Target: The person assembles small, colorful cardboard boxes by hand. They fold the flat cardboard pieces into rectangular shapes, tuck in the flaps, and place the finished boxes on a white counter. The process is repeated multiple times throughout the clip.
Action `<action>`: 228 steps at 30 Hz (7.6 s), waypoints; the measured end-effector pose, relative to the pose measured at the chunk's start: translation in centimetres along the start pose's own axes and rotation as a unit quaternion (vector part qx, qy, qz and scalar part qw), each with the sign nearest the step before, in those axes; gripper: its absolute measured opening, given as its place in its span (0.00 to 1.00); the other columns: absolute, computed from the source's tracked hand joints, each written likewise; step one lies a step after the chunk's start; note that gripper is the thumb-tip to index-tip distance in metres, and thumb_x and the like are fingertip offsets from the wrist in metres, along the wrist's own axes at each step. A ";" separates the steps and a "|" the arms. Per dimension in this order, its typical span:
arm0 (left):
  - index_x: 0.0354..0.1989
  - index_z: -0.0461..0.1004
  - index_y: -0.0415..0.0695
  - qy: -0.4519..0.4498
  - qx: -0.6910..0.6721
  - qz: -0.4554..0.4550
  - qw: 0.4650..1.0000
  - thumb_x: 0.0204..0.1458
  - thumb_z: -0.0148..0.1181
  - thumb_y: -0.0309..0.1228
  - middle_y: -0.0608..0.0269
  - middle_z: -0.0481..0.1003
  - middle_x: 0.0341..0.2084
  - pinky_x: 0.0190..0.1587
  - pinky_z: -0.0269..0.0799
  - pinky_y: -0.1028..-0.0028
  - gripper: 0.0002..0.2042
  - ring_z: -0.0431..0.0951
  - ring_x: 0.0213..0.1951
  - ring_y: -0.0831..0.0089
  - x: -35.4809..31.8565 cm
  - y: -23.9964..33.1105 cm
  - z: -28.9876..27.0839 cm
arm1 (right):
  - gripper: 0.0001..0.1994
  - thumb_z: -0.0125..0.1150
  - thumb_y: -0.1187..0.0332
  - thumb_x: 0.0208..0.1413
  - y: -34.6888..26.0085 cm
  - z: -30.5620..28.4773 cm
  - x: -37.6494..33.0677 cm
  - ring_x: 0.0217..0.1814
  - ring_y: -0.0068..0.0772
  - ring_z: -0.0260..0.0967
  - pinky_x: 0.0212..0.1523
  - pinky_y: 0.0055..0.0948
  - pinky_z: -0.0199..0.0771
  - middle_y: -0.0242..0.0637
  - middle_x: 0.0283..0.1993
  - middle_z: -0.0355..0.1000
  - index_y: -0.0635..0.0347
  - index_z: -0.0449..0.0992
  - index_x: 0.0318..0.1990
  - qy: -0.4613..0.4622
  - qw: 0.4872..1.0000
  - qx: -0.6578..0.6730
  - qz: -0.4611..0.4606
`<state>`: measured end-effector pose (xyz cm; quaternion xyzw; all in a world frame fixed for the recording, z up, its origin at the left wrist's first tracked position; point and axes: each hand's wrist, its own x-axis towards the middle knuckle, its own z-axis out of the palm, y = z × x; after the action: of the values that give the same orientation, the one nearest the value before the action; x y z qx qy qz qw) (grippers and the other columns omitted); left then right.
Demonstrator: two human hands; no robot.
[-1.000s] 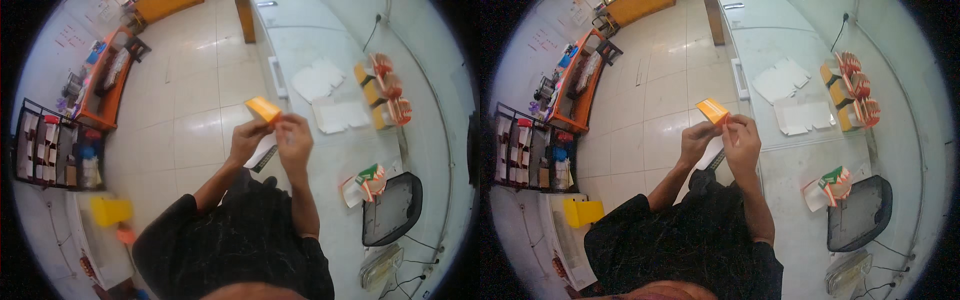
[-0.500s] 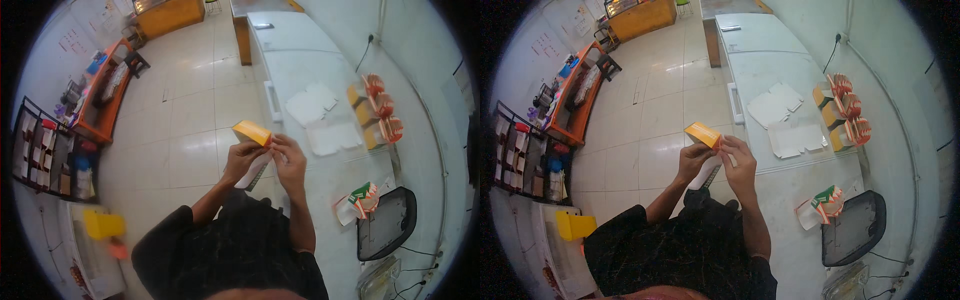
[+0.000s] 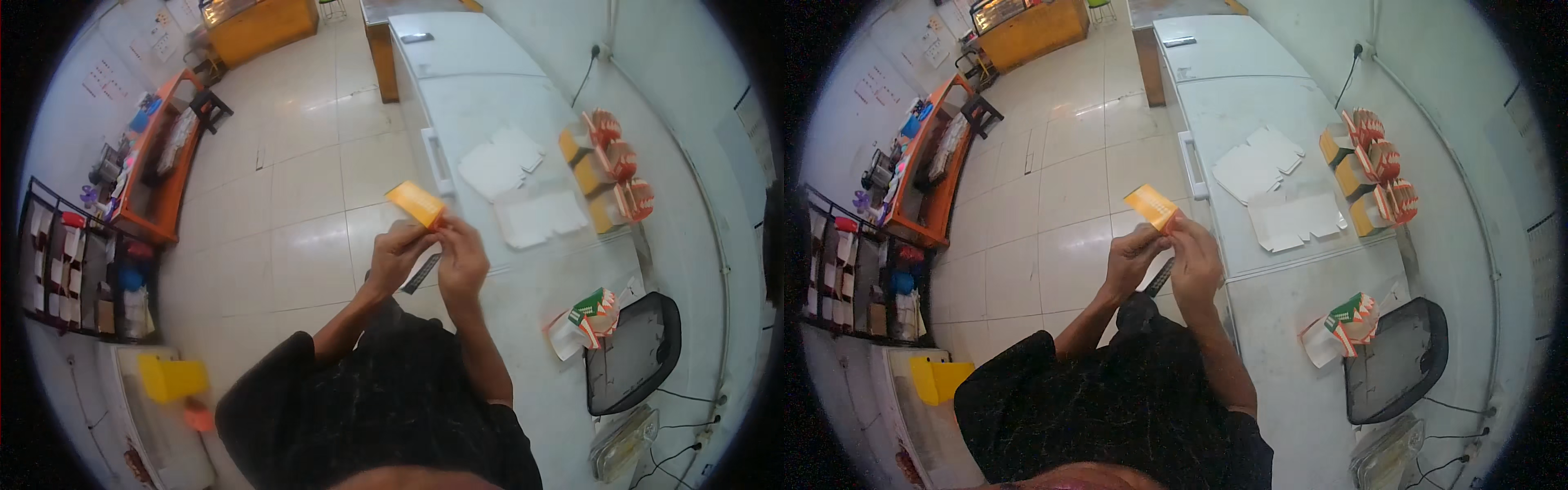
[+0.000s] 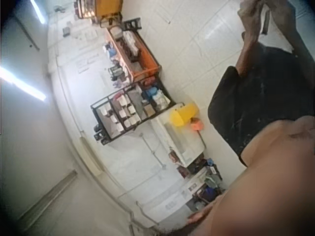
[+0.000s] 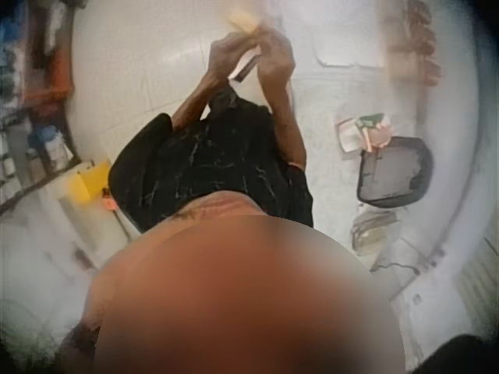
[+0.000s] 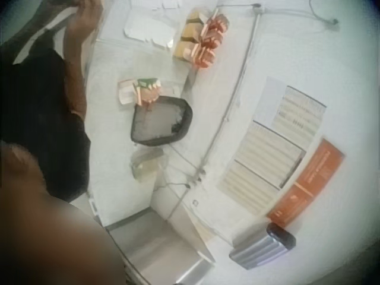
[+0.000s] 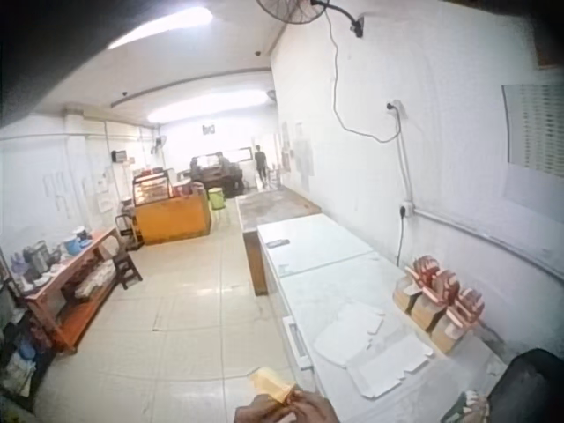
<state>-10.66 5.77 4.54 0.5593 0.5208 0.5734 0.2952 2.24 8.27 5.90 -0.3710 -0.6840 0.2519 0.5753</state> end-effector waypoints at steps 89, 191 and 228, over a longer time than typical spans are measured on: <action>0.41 0.74 0.40 -0.458 0.216 -0.114 0.855 0.62 0.42 0.48 0.44 0.78 0.28 0.37 0.71 0.55 0.22 0.77 0.34 0.43 -4.4 -5.2 37.6 | 0.34 0.42 0.34 0.58 15.7 -31.5 -14.2 0.39 0.60 0.75 0.38 0.52 0.74 0.51 0.35 0.77 0.58 0.79 0.41 0.267 0.674 -0.361 0.587; 0.33 0.79 0.43 -0.436 0.000 0.144 0.888 0.54 0.60 0.33 0.62 0.79 0.35 0.40 0.70 0.67 0.07 0.78 0.38 0.64 17.7 -19.8 14.9 | 0.12 0.52 0.75 0.61 19.6 -0.9 0.6 0.38 0.46 0.78 0.42 0.31 0.81 0.42 0.36 0.68 0.81 0.68 0.43 0.446 0.735 0.179 0.478; 0.52 0.74 0.34 -0.514 -0.292 -0.267 0.761 0.60 0.55 0.26 0.63 0.76 0.44 0.52 0.71 0.74 0.13 0.74 0.45 0.78 15.3 -19.4 10.3 | 0.03 0.61 0.75 0.56 12.7 4.3 3.3 0.46 0.34 0.74 0.36 0.26 0.80 0.43 0.49 0.74 0.65 0.77 0.35 0.312 0.869 -0.229 0.308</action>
<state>-8.69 28.07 -10.05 0.4952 0.2266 0.2225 0.8087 0.64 18.85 -2.82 -0.7435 -0.3583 0.1238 0.5508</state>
